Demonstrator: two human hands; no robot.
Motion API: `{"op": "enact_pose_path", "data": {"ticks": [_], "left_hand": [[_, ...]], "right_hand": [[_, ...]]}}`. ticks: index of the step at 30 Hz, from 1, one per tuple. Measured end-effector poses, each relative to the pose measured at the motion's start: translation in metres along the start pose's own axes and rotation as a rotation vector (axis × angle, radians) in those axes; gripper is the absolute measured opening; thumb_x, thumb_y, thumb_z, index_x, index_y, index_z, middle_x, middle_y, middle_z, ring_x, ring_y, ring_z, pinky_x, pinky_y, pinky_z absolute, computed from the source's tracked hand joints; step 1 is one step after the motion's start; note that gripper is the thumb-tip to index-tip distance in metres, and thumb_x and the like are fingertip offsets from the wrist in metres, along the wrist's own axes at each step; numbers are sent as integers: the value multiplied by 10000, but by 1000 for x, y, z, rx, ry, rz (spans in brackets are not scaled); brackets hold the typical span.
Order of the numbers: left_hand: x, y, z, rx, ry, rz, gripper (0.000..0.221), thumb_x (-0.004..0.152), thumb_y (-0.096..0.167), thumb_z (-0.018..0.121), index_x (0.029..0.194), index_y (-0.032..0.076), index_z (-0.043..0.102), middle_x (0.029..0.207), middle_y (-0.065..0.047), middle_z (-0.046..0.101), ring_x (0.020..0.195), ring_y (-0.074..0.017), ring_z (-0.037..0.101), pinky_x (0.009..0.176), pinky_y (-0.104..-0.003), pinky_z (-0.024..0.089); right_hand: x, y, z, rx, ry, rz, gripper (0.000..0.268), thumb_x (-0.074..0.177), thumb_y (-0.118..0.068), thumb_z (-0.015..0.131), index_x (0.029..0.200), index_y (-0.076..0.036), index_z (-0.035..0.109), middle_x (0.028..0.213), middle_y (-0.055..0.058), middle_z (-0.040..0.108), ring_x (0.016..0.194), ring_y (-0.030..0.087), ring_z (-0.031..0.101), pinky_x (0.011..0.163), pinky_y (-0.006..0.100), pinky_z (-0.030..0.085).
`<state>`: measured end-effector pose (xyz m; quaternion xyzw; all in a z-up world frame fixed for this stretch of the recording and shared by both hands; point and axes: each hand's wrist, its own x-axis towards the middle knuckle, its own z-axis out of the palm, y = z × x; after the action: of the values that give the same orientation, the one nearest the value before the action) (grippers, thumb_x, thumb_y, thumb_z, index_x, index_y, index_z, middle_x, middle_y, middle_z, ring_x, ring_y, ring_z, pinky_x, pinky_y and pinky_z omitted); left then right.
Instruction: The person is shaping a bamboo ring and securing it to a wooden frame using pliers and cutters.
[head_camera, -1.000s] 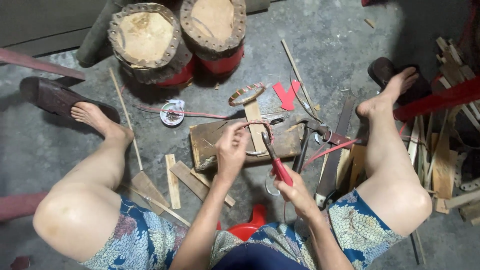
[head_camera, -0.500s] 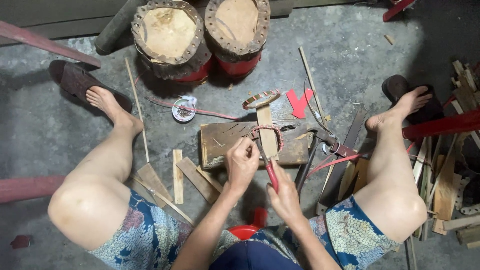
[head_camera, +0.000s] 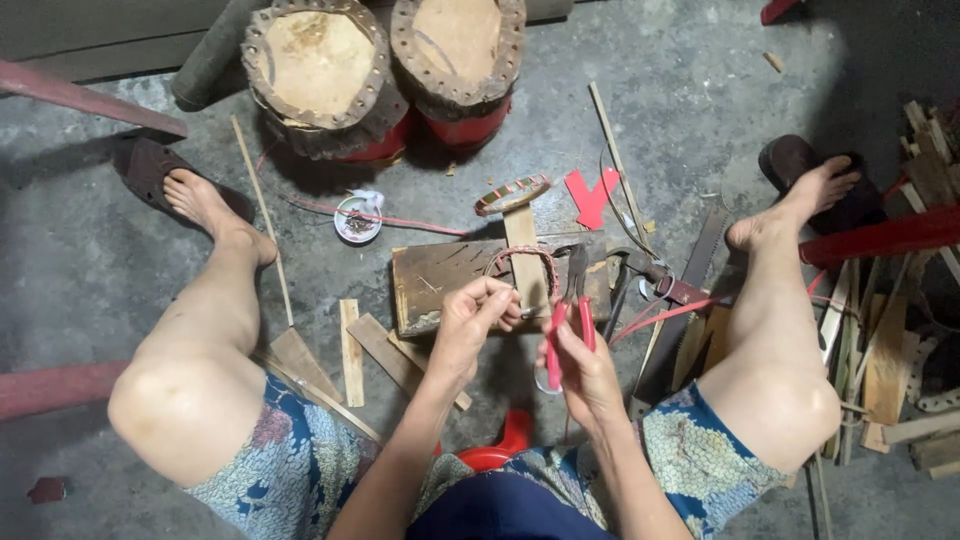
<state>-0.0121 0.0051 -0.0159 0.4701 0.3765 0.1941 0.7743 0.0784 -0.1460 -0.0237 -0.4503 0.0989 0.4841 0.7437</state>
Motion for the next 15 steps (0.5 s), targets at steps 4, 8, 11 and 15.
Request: {"op": "enact_pose_path", "data": {"ticks": [4,8,11,15], "left_hand": [[-9,-8,11,44,-80,16,117,918,113,734,964,6,738,748,-124,748,663,-123,702,611,-227,595],[-17,-9,24,96,-116,38,116,884,75,768,963,-8,746,728,-109,746,653,-95,692,592,-201,588],[-18,-15,23,197,-138,78,94,869,33,775,947,-15,756,705,-117,740,642,-105,687,575,-201,585],[-28,8,31,352,-137,81,56,858,-12,742,898,18,766,657,-105,725,606,-111,687,564,-218,572]], "right_hand": [[-1,-10,12,10,-70,-170,529,899,-123,698,1372,-58,470,1001,173,633,776,241,685,650,365,637],[1,-13,13,45,-51,-242,534,893,-67,707,1362,-80,451,1005,188,666,781,248,696,651,358,641],[-1,-13,13,-3,-35,-275,588,855,-41,742,1359,-79,442,1035,180,658,788,254,725,656,353,660],[-4,-11,19,-122,22,-308,536,838,-74,777,1294,-74,495,944,136,664,707,198,715,585,305,642]]}}
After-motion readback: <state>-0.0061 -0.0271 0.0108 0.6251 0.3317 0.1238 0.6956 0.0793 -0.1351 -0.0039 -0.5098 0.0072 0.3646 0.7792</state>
